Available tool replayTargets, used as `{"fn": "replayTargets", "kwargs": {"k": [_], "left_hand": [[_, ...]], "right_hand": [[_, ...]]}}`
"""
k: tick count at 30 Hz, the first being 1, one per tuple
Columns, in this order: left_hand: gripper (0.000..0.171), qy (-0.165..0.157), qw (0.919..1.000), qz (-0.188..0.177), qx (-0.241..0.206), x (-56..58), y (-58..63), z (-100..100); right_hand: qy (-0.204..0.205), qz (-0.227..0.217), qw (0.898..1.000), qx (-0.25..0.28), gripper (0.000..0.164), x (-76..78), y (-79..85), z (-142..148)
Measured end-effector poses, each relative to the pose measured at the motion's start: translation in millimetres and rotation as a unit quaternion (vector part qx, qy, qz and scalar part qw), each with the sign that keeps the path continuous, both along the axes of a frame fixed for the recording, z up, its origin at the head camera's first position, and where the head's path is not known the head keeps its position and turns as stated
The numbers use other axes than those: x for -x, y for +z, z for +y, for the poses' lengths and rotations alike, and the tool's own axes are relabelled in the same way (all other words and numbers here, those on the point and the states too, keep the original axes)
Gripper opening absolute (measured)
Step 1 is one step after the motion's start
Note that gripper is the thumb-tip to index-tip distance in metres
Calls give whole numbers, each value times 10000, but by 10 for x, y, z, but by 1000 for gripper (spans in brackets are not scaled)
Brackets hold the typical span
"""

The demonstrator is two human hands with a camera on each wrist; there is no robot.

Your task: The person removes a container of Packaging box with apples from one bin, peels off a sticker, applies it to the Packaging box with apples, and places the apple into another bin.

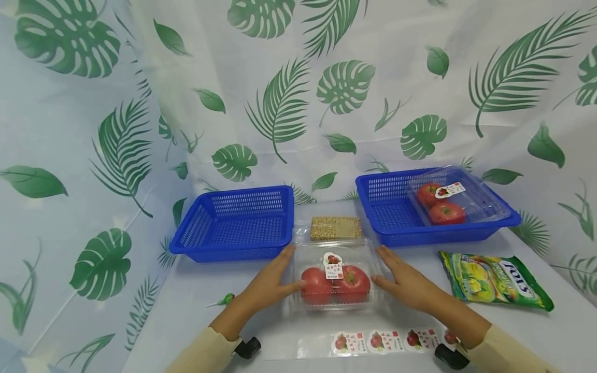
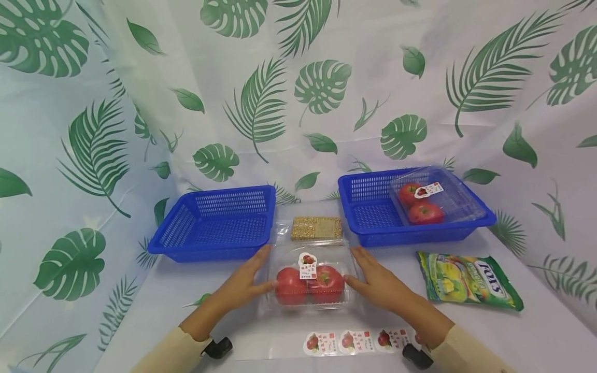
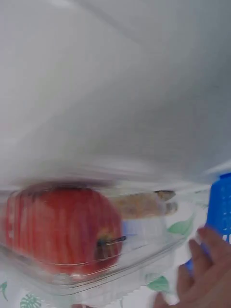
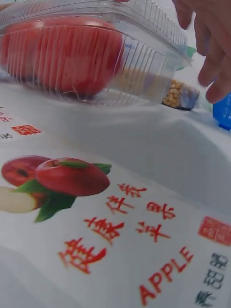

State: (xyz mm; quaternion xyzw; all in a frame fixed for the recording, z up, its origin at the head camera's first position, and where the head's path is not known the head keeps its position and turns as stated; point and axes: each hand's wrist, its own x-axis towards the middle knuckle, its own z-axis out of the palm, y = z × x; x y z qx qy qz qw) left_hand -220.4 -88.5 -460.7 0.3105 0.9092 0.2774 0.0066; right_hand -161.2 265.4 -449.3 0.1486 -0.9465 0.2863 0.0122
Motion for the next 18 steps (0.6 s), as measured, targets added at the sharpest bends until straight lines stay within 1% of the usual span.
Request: {"fn": "replayTargets", "kwargs": {"k": [2, 5, 6, 8, 10, 12, 14, 15, 17, 18], "left_hand": [[97, 245, 9989, -276, -292, -31, -11, 13], [99, 482, 9921, -810, -824, -75, -32, 36], [100, 543, 9884, -1004, -1004, -91, -40, 45], [100, 720, 9778, -1470, -1311, -121, -58, 65], [100, 882, 9653, -1917, -1540, -154, -77, 80], [98, 976, 9475, -2430, -1832, -189, -99, 96], [94, 972, 9239, -2962, -2217, -210, -125, 113], [92, 945, 9107, -3193, -2444, -218, -136, 122], [88, 904, 8857, -3520, -2888, -230, -150, 139], [87, 899, 8754, -3614, -3083, -234, -151, 144]], "right_hand": [[-52, -269, 9994, 201, 81, 1, -2, -1], [-102, -728, 9957, 558, 86, 19, -12, -9], [-127, -893, 9936, 685, 88, 28, -15, -10], [-218, -1269, 9865, 1009, 89, 42, -25, -10], [-357, -1701, 9747, 1407, 90, 56, -36, -6], [-439, -2105, 9583, 1885, 89, 71, -47, -3], [-486, -2400, 9421, 2290, 88, 83, -58, 3], [-488, -2501, 9355, 2446, 87, 91, -64, 7], [-479, -2622, 9251, 2703, 84, 104, -70, 11], [-493, -2644, 9221, 2782, 81, 110, -71, 12]]}}
